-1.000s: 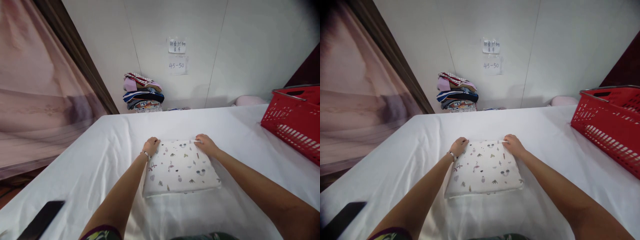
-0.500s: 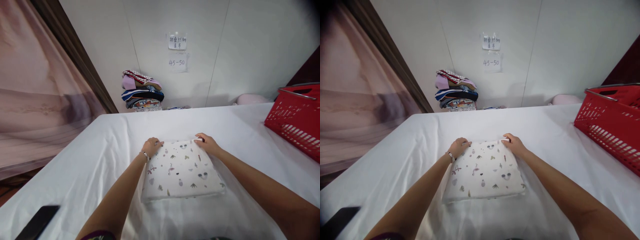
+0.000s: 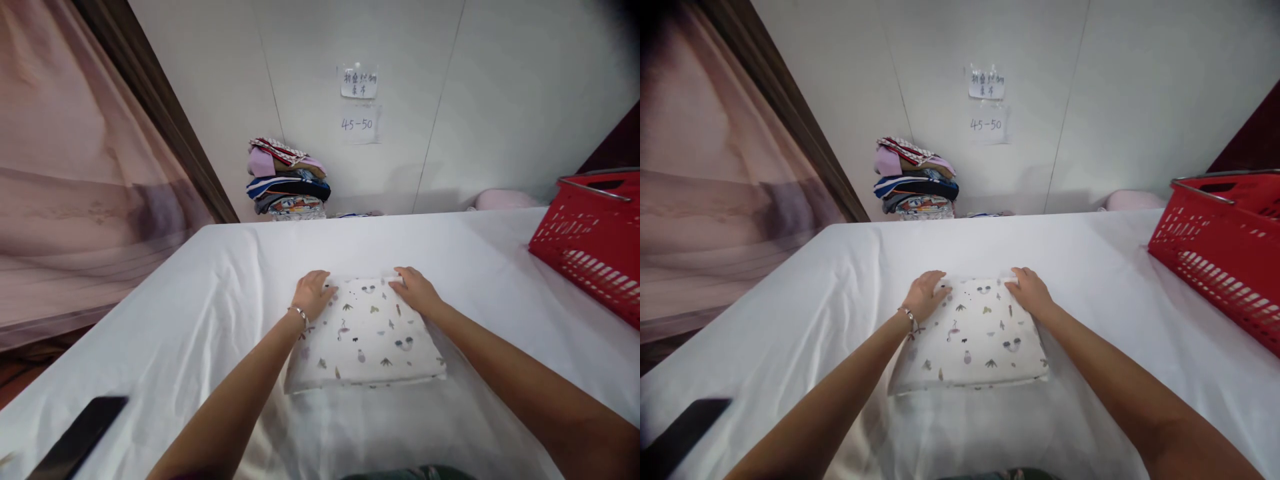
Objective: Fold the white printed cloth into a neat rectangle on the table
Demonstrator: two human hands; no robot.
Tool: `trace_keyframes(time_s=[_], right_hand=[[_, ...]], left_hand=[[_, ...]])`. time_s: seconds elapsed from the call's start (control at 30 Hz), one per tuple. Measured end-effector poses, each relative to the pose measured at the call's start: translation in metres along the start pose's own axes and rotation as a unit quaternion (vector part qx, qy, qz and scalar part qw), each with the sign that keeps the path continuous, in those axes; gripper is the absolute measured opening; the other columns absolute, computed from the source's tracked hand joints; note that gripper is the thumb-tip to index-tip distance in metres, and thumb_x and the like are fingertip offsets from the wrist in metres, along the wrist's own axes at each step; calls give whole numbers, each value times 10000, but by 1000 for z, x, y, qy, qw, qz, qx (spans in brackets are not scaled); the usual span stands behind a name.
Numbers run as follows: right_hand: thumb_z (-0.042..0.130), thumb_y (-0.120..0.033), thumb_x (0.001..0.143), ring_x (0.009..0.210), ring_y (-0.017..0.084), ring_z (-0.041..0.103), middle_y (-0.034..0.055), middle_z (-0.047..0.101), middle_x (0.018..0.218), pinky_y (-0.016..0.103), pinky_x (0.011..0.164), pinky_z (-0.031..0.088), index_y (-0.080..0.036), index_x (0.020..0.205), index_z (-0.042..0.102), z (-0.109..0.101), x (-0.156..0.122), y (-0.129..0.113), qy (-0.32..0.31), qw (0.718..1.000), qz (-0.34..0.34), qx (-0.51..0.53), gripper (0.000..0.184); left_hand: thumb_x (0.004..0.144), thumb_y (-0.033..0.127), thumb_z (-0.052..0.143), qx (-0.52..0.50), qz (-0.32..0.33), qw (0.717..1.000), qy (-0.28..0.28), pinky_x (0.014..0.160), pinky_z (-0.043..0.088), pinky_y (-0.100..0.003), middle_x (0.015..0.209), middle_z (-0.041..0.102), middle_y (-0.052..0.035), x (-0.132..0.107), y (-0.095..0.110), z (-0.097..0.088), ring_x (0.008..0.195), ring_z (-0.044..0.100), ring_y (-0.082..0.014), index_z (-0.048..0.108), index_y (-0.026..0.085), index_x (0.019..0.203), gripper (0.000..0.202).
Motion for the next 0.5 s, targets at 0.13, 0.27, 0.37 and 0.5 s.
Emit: trace_keyframes(time_s=[0.13, 0.27, 0.37, 0.5], right_hand=[[410, -400, 868, 1315, 281, 273, 112, 360, 1417, 449, 1042, 260, -192, 1373, 337, -6, -20, -45, 8, 991, -131, -17, 551], [342, -520, 885, 1353, 259, 202, 79, 294, 1464, 464, 1076, 194, -224, 1404, 295, 30, -39, -69, -129, 969, -211, -23, 599], [299, -542, 894, 1362, 258, 169, 85, 260, 1475, 485, 1081, 162, -218, 1404, 303, 44, -40, -64, -139, 969, -201, -38, 604], [309, -531, 897, 1364, 249, 165, 87, 257, 1474, 485, 1082, 161, -218, 1403, 306, 45, -36, -63, -129, 970, -203, -42, 595]], left_hand=[[844, 573, 377, 23, 83, 994, -70, 1098, 135, -467, 1451, 313, -70, -28, 34, 21, 1347, 219, -252, 370, 210, 1352, 624], [843, 615, 302, 35, 62, 991, -114, 1105, 103, -481, 1486, 218, -61, -32, 29, 41, 1371, 145, -257, 302, 207, 1396, 687], [841, 630, 277, 34, 59, 991, -112, 1111, 84, -472, 1491, 199, -48, -29, 24, 45, 1376, 122, -245, 284, 220, 1404, 696], [839, 638, 277, 27, 56, 991, -119, 1115, 65, -461, 1495, 174, -44, -25, 24, 46, 1380, 99, -230, 283, 220, 1405, 704]])
Point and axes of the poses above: each hand's wrist, its own x-axis towards the middle knuckle, its own z-axis out of the palm, y = z × x, the point moved 9 cm from there along x, towards the middle knuckle
